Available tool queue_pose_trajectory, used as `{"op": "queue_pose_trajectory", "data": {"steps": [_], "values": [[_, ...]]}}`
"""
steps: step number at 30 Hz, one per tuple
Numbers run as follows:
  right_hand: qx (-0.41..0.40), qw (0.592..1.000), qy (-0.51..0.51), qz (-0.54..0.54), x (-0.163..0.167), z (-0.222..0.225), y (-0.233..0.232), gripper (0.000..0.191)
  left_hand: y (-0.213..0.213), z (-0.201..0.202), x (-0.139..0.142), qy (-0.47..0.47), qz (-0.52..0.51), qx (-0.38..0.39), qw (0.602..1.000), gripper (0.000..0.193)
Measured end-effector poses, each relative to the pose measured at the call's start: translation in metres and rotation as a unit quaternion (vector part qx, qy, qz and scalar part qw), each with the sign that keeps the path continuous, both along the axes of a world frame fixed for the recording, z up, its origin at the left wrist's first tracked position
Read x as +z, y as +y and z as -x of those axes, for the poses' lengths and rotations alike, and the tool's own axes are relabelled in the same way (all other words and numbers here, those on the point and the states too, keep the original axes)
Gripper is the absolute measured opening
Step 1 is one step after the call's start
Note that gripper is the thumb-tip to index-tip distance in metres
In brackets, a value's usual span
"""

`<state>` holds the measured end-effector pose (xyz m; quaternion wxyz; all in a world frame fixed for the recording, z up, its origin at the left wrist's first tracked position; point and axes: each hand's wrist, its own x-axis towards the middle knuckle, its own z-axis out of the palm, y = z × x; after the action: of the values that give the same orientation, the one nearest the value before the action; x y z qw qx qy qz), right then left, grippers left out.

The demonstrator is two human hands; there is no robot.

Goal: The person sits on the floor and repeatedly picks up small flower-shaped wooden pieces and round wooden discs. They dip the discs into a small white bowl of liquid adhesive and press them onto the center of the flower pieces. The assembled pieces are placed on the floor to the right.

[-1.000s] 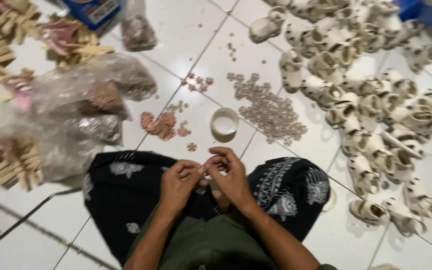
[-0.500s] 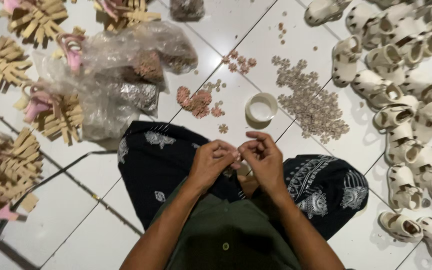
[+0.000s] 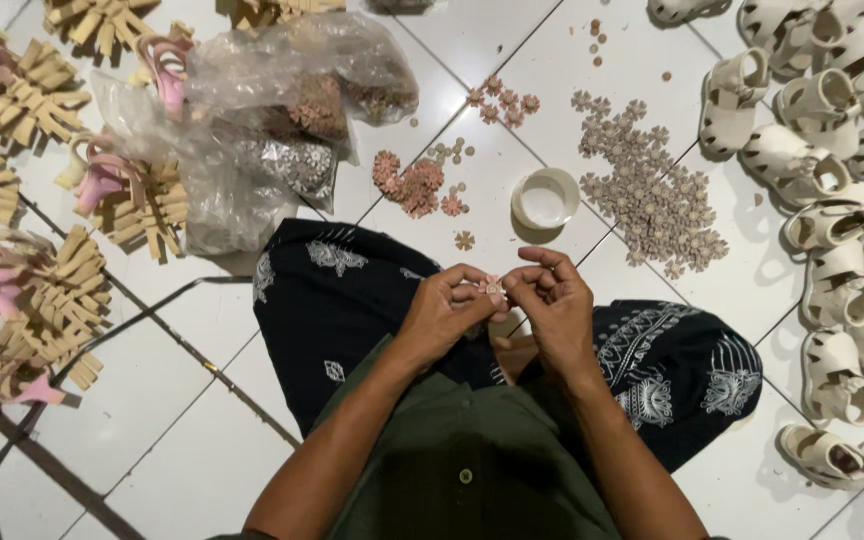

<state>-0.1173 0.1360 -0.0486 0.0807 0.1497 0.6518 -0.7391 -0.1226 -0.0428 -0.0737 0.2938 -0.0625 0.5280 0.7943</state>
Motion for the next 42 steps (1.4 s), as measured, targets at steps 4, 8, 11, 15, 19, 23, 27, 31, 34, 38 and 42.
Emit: {"op": "queue_pose_trajectory", "data": {"steps": [4, 8, 11, 15, 19, 23, 27, 31, 34, 38, 42], "values": [[0.017, 0.999, 0.026, -0.031, -0.009, -0.001, 0.003, 0.039, 0.003, 0.002, -0.002, 0.026, -0.001, 0.020, 0.999, 0.021], [0.039, 0.999, 0.025, -0.022, -0.015, 0.000, 0.004, 0.042, 0.005, 0.002, -0.001, 0.021, 0.017, 0.032, 0.999, 0.020], [0.040, 0.999, 0.014, -0.027, -0.015, 0.005, 0.003, 0.044, 0.006, 0.006, 0.003, 0.027, 0.036, 0.025, 0.999, 0.024], [0.066, 0.990, 0.023, -0.122, -0.013, 0.024, 0.009, 0.044, 0.002, 0.015, 0.004, -0.012, 0.065, 0.002, 0.998, 0.039], [0.037, 0.955, 0.061, -0.287, -0.021, 0.083, 0.032, 0.041, -0.003, 0.013, -0.014, -0.036, 0.068, 0.041, 0.996, 0.044], [0.014, 0.934, 0.074, -0.350, -0.041, 0.157, 0.049, 0.038, -0.010, 0.005, -0.043, -0.056, 0.078, 0.053, 0.994, 0.031], [0.021, 0.913, 0.021, -0.407, -0.056, 0.206, 0.046, 0.040, -0.012, 0.002, -0.065, -0.085, 0.102, 0.064, 0.989, 0.026], [0.045, 0.906, 0.027, -0.421, -0.063, 0.224, 0.041, 0.038, -0.013, 0.003, -0.077, -0.069, 0.081, 0.067, 0.992, 0.020], [0.078, 0.885, 0.044, -0.457, -0.068, 0.221, 0.049, 0.037, -0.011, 0.004, -0.080, -0.062, 0.079, 0.080, 0.992, 0.018], [0.061, 0.902, 0.023, -0.427, -0.063, 0.204, 0.056, 0.041, -0.008, 0.006, -0.075, -0.108, 0.148, 0.070, 0.981, 0.030], [0.097, 0.910, 0.071, -0.398, -0.063, 0.181, 0.026, 0.043, -0.003, 0.015, -0.064, -0.096, 0.132, 0.085, 0.983, 0.029]]}}
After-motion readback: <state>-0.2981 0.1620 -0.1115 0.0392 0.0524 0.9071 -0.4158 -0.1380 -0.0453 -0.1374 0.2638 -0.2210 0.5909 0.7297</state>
